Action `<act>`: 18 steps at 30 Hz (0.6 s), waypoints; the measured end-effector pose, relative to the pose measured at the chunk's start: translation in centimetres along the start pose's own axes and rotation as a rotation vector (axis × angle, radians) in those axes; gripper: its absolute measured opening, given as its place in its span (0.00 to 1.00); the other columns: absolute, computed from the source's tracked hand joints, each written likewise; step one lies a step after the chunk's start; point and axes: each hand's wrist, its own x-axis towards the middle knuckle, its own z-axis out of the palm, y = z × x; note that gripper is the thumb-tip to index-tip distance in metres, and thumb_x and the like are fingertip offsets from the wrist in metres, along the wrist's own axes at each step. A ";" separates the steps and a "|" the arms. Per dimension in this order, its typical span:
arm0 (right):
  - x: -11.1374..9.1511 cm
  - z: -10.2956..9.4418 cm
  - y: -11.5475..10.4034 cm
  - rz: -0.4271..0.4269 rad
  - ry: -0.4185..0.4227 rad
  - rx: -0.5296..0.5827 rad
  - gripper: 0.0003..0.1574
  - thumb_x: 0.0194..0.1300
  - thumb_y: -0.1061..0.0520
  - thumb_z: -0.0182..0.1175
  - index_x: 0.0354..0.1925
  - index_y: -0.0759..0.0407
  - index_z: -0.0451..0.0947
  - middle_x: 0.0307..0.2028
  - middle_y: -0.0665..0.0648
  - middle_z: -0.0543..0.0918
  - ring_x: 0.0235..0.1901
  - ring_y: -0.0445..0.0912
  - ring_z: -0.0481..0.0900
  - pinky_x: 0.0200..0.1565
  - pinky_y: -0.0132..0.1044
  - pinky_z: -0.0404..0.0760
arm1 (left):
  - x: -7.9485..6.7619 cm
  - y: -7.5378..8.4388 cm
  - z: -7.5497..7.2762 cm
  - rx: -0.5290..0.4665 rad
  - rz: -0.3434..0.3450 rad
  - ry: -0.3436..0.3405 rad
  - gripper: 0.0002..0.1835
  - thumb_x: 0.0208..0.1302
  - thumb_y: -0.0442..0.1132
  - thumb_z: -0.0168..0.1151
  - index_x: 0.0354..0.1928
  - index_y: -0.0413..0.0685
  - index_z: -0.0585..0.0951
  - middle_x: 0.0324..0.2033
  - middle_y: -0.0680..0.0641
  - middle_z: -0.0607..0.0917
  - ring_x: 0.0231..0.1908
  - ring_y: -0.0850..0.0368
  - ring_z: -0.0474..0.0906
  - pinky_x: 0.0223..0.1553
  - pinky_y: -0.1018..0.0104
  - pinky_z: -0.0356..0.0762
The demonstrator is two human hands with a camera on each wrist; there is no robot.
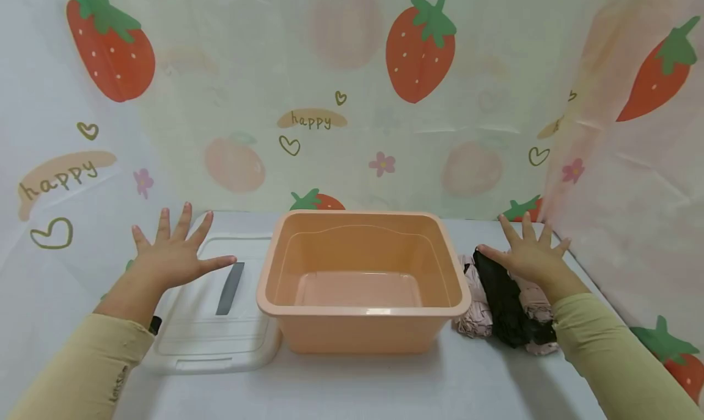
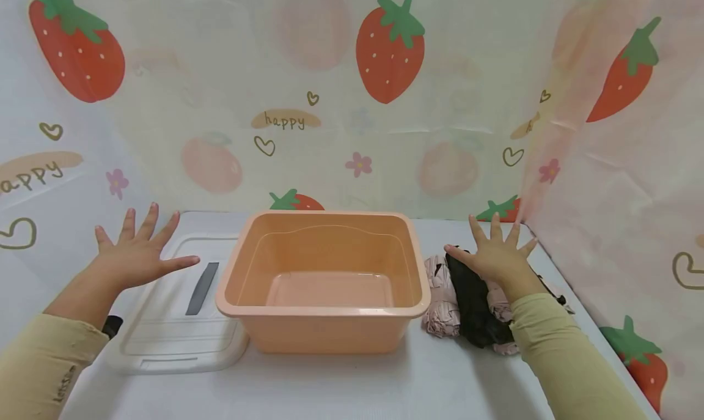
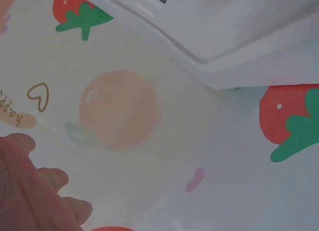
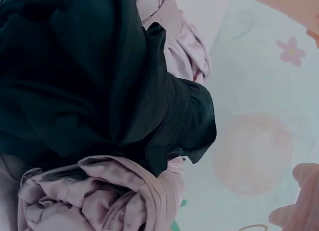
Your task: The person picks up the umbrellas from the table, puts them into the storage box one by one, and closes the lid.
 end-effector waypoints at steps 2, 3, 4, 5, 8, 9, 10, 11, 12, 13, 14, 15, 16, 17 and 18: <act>0.0 0.0 -0.1 0.001 -0.003 0.002 0.62 0.53 0.17 0.35 0.71 0.46 0.25 0.65 0.73 0.22 0.58 0.77 0.16 0.42 0.75 0.16 | 0.0 0.0 -0.1 -0.001 0.003 0.000 0.59 0.45 0.83 0.33 0.71 0.54 0.33 0.67 0.36 0.24 0.60 0.34 0.09 0.42 0.29 0.07; -0.1 0.1 -0.1 0.001 -0.003 0.001 0.62 0.53 0.17 0.35 0.71 0.46 0.25 0.66 0.73 0.22 0.58 0.77 0.16 0.42 0.75 0.15 | 0.0 0.0 -0.2 -0.005 0.004 -0.001 0.59 0.45 0.83 0.33 0.71 0.54 0.33 0.67 0.36 0.24 0.60 0.33 0.09 0.42 0.29 0.07; -0.1 0.1 -0.2 0.001 -0.004 0.005 0.62 0.53 0.17 0.35 0.71 0.47 0.25 0.66 0.73 0.22 0.58 0.77 0.16 0.42 0.74 0.15 | 0.0 0.1 -0.2 -0.007 0.004 -0.002 0.59 0.45 0.83 0.33 0.71 0.53 0.33 0.67 0.36 0.24 0.60 0.33 0.10 0.42 0.28 0.07; -0.1 0.0 -0.2 0.001 -0.004 0.010 0.62 0.53 0.17 0.35 0.71 0.47 0.26 0.66 0.73 0.22 0.58 0.77 0.16 0.42 0.74 0.14 | 0.0 0.1 -0.3 -0.009 0.005 -0.002 0.59 0.45 0.83 0.33 0.71 0.53 0.33 0.67 0.36 0.24 0.60 0.33 0.10 0.42 0.28 0.08; -0.2 0.0 -0.4 0.003 -0.008 0.015 0.62 0.53 0.17 0.36 0.71 0.48 0.27 0.66 0.73 0.23 0.58 0.77 0.17 0.42 0.74 0.14 | 0.0 0.2 -0.4 -0.009 0.011 -0.001 0.59 0.45 0.83 0.32 0.71 0.54 0.33 0.67 0.36 0.23 0.60 0.33 0.10 0.42 0.27 0.08; -0.2 -0.1 -0.4 0.005 -0.009 0.014 0.62 0.53 0.17 0.36 0.71 0.48 0.27 0.66 0.73 0.23 0.58 0.77 0.17 0.42 0.74 0.15 | 0.1 0.2 -0.4 -0.010 0.014 0.000 0.59 0.45 0.83 0.32 0.71 0.54 0.33 0.67 0.36 0.24 0.60 0.33 0.10 0.42 0.28 0.08; -0.2 -0.1 -0.4 0.006 -0.010 0.016 0.62 0.53 0.17 0.36 0.71 0.48 0.27 0.66 0.73 0.23 0.58 0.78 0.17 0.42 0.75 0.15 | 0.2 0.2 -0.3 -0.007 0.018 0.001 0.59 0.45 0.83 0.32 0.71 0.54 0.33 0.67 0.36 0.24 0.60 0.33 0.10 0.42 0.28 0.08; -0.1 -0.1 -0.4 0.006 -0.009 0.013 0.63 0.53 0.17 0.36 0.71 0.48 0.27 0.66 0.73 0.23 0.58 0.78 0.17 0.42 0.75 0.16 | 0.3 0.3 -0.3 -0.006 0.023 0.002 0.59 0.45 0.83 0.31 0.71 0.54 0.33 0.67 0.37 0.24 0.60 0.33 0.10 0.42 0.28 0.08; -0.1 -0.1 -0.4 0.006 -0.008 0.011 0.63 0.53 0.17 0.35 0.71 0.48 0.27 0.66 0.73 0.23 0.58 0.78 0.18 0.42 0.75 0.17 | 0.3 0.3 -0.2 -0.004 0.027 0.003 0.58 0.45 0.83 0.31 0.71 0.54 0.33 0.67 0.37 0.24 0.60 0.33 0.11 0.42 0.28 0.08; -0.1 -0.1 -0.4 0.005 -0.007 0.010 0.62 0.53 0.17 0.35 0.71 0.48 0.27 0.66 0.74 0.23 0.58 0.78 0.18 0.43 0.75 0.17 | 0.4 0.4 -0.2 -0.006 0.032 0.003 0.58 0.46 0.83 0.31 0.71 0.54 0.33 0.67 0.37 0.24 0.61 0.33 0.11 0.43 0.28 0.08; -0.1 -0.1 -0.4 0.004 -0.005 0.010 0.62 0.53 0.17 0.35 0.71 0.49 0.27 0.66 0.73 0.23 0.58 0.78 0.17 0.43 0.75 0.17 | 0.5 0.5 -0.2 -0.009 0.038 0.005 0.59 0.45 0.83 0.31 0.71 0.53 0.33 0.67 0.37 0.24 0.61 0.33 0.11 0.43 0.28 0.08; -0.1 0.0 -0.4 0.002 -0.004 0.010 0.62 0.53 0.17 0.35 0.71 0.49 0.27 0.66 0.73 0.23 0.58 0.78 0.17 0.43 0.75 0.17 | 0.5 0.7 -0.3 -0.007 0.043 0.003 0.59 0.45 0.83 0.31 0.71 0.53 0.32 0.67 0.38 0.23 0.61 0.33 0.11 0.43 0.28 0.08; -0.1 0.0 -0.4 0.001 -0.003 0.010 0.62 0.53 0.17 0.35 0.71 0.49 0.27 0.66 0.74 0.23 0.57 0.78 0.17 0.42 0.75 0.17 | 0.6 0.8 -0.3 -0.003 0.049 0.004 0.59 0.45 0.83 0.31 0.71 0.53 0.32 0.67 0.39 0.23 0.61 0.34 0.11 0.44 0.27 0.09; -0.1 0.0 -0.4 0.000 -0.001 0.008 0.62 0.53 0.17 0.34 0.71 0.49 0.27 0.66 0.74 0.24 0.58 0.77 0.17 0.43 0.75 0.17 | 0.6 1.0 -0.4 -0.006 0.055 0.005 0.59 0.46 0.83 0.31 0.71 0.53 0.32 0.67 0.39 0.22 0.61 0.34 0.12 0.44 0.27 0.10; 0.0 0.0 -0.3 -0.001 -0.001 0.007 0.62 0.53 0.17 0.34 0.71 0.49 0.27 0.66 0.74 0.23 0.58 0.77 0.16 0.43 0.76 0.17 | 0.6 1.3 -0.4 -0.006 0.062 0.008 0.59 0.46 0.83 0.31 0.71 0.53 0.32 0.67 0.40 0.22 0.61 0.34 0.12 0.45 0.26 0.12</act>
